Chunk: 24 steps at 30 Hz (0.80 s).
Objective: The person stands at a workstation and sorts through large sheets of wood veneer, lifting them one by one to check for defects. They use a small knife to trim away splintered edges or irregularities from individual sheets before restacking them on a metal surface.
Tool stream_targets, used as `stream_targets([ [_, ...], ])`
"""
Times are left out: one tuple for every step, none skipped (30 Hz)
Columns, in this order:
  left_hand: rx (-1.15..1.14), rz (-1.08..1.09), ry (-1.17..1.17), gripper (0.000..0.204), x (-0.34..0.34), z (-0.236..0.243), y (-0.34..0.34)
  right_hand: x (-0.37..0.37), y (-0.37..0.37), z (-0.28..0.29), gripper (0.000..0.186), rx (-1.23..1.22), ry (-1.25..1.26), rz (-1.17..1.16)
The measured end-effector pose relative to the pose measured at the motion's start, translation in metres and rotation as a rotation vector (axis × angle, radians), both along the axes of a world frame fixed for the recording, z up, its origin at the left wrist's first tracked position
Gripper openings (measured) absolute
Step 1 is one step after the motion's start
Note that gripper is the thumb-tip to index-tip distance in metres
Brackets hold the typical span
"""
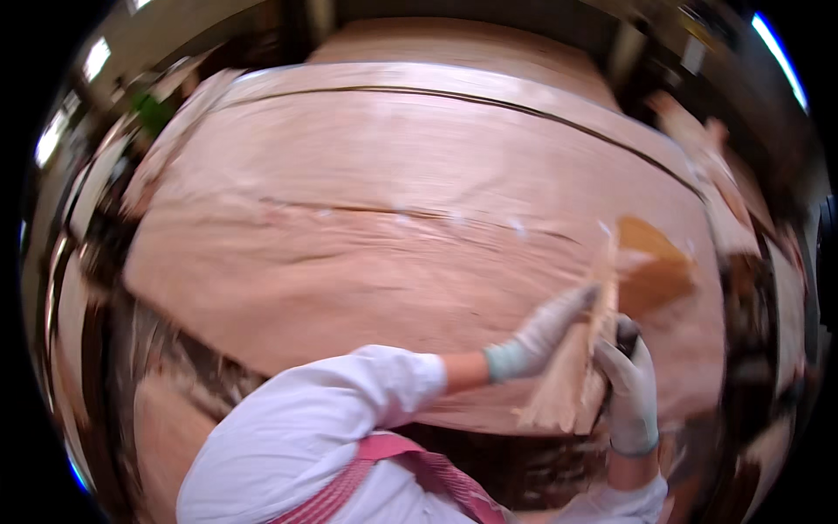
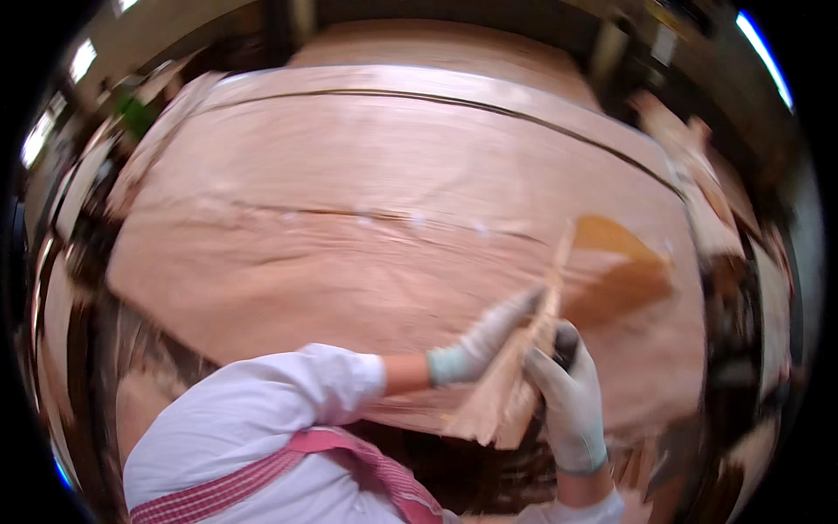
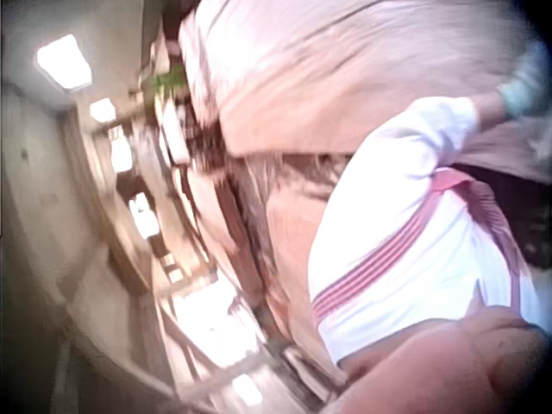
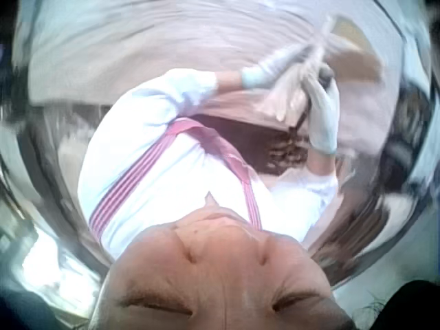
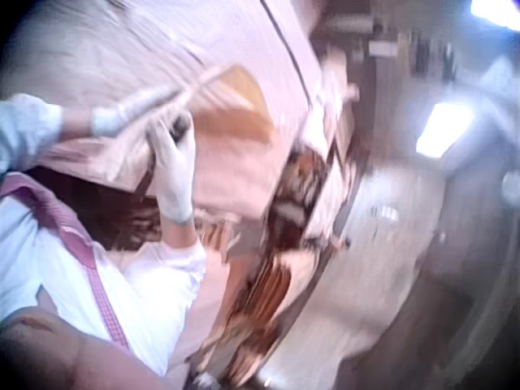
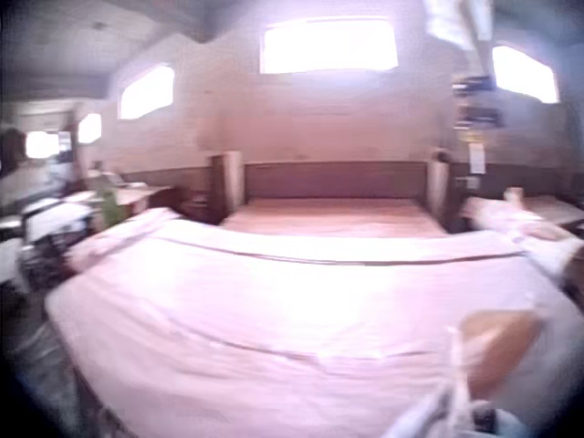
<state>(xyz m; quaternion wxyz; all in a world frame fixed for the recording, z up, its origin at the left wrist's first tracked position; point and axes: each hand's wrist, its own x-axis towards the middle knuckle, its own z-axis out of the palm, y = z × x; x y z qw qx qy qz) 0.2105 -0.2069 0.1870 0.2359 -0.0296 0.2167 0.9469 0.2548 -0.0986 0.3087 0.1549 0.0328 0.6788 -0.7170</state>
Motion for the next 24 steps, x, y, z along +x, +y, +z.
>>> stream_targets([
  [0.061,0.084,0.066,0.042,0.005,0.012,-0.009,0.004,-0.018,0.004,0.02,0.003,-0.016,0.029],
  [-0.257,0.362,0.522,0.043,0.005,0.004,-0.026,0.008,-0.036,0.009,0.022,0.016,-0.03,0.04],
  [-0.608,0.786,0.815,0.044,0.004,-0.007,-0.049,0.009,-0.054,0.01,0.03,0.012,-0.028,0.119],
  [-0.531,0.734,0.711,0.047,0.012,0.014,-0.079,0.005,-0.073,0.011,0.03,0.01,-0.027,0.158],
  [-0.448,0.69,0.606,0.05,0.017,0.038,-0.11,-0.001,-0.093,0.013,0.033,-0.079,0.061,0.212],
  [-0.465,0.759,0.556,0.04,0.013,0.029,-0.134,-0.003,-0.116,0.016,0.037,-0.168,0.145,0.279],
  [-0.517,0.855,0.521,0.03,0.004,0.015,-0.163,-0.011,-0.14,0.017,0.043,-0.074,0.254,0.259],
  [-0.556,0.947,0.499,0.022,-0.008,0.005,-0.194,-0.021,-0.16,0.013,0.043,-0.031,0.318,0.238],
  [-0.58,1.012,0.462,0.015,-0.016,0.0,-0.227,-0.03,-0.179,0.01,0.043,0.019,0.382,0.206],
  [-0.377,0.954,0.431,0.014,-0.022,0.002,-0.267,-0.045,-0.189,0.0,0.045,0.118,0.481,0.192],
  [-0.3,0.951,0.315,0.017,-0.018,0.017,-0.3,-0.06,-0.198,-0.017,0.045,0.129,0.485,0.19],
  [-0.328,0.967,0.189,0.022,-0.017,0.028,-0.341,-0.075,-0.211,-0.041,0.049,0.389,0.735,0.137],
  [-0.382,0.948,0.228,0.023,-0.019,0.025,-0.382,-0.089,-0.224,-0.059,0.054,0.655,0.986,0.076],
  [-0.428,0.935,0.227,0.022,-0.02,0.023,-0.426,-0.099,-0.242,-0.071,0.054,0.656,0.993,0.088],
  [-0.424,0.961,0.228,0.02,-0.017,0.026,-0.469,-0.107,-0.261,-0.084,0.058,0.711,0.909,0.085],
  [-0.415,0.989,0.284,0.018,-0.009,0.035,-0.506,-0.115,-0.277,-0.093,0.063,0.776,0.824,0.073],
  [-0.427,0.96,0.329,0.019,-0.003,0.038,-0.549,-0.128,-0.292,-0.102,0.067,0.763,0.857,0.077],
  [-0.558,0.885,0.225,0.02,0.005,0.046,-0.593,-0.139,-0.31,-0.11,0.067,0.778,0.849,0.077],
  [-0.552,0.901,0.251,0.019,0.011,0.046,-0.632,-0.15,-0.329,-0.115,0.066,0.795,0.832,0.215],
  [-0.598,0.918,0.253,0.019,0.022,0.044,-0.68,-0.158,-0.357,-0.117,0.065,0.798,0.809,0.361],
  [-0.676,0.956,0.174,0.019,0.031,0.046,-0.72,-0.157,-0.387,-0.112,0.063,0.769,0.471,0.549],
  [-0.704,1.017,0.145,0.019,0.043,0.031,-0.773,-0.153,-0.425,-0.109,0.06,0.706,0.132,0.732],
  [-0.716,1.03,0.096,0.018,0.046,0.024,-0.804,-0.152,-0.443,-0.117,0.055,0.761,0.069,0.829],
  [-0.824,1.062,0.219,0.016,0.053,0.012,-0.84,-0.152,-0.467,-0.132,0.051,0.794,0.01,0.947],
])
